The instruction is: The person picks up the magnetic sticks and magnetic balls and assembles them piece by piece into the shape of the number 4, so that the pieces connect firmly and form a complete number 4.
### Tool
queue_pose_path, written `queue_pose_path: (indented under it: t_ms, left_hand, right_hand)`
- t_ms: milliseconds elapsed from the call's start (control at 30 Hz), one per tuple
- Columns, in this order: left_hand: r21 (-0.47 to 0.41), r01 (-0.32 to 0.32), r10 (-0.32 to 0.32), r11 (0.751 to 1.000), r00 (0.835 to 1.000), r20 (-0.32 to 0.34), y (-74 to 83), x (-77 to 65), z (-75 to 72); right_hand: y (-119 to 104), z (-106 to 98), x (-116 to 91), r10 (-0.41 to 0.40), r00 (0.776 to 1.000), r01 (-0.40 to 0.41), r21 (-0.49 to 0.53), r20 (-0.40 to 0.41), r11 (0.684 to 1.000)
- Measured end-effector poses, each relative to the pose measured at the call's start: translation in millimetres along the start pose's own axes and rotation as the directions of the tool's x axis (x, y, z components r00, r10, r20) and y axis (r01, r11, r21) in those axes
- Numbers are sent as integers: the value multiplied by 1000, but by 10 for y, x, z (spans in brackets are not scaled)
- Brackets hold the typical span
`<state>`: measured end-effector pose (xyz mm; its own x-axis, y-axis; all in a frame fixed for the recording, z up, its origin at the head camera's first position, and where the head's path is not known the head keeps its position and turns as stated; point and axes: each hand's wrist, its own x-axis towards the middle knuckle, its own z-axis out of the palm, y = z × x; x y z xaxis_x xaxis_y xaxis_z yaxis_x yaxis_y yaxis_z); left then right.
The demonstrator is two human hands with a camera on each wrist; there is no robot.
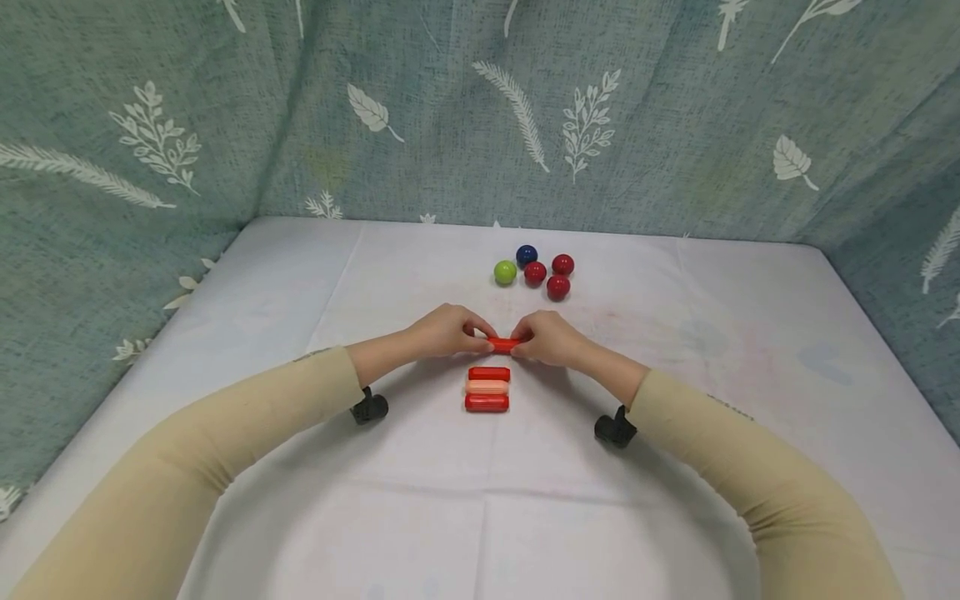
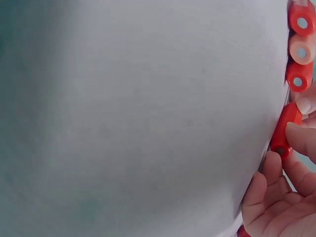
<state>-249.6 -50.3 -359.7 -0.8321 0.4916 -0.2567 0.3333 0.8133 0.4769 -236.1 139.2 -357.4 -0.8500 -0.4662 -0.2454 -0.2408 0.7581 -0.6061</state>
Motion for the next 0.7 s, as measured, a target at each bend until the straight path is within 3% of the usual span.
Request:
queue_pose_path:
  t_ms: [233, 367, 500, 600, 700]
  left_hand:
    - [16, -8, 8, 1000, 1000, 3, -1, 23, 4]
    - [-55, 7, -7, 998, 1000, -2, -9, 53, -62]
    - [-133, 1, -15, 991, 994, -105, -17, 122, -200]
    - [-151, -1, -32, 989, 976, -216, -31, 229, -300]
    - [-166, 31, -76, 986, 959, -272, -56, 358, -344]
  right_hand:
    - [12, -48, 26, -1, 999, 0, 14, 34, 1000]
    - [21, -61, 42, -16, 999, 16, 18, 46, 1000]
    - [24, -56, 60, -9, 998, 8, 22, 62, 1000]
    - [33, -60, 68, 10, 998, -11, 19, 68, 1000]
    - [28, -72, 65, 25, 997, -27, 23, 74, 999]
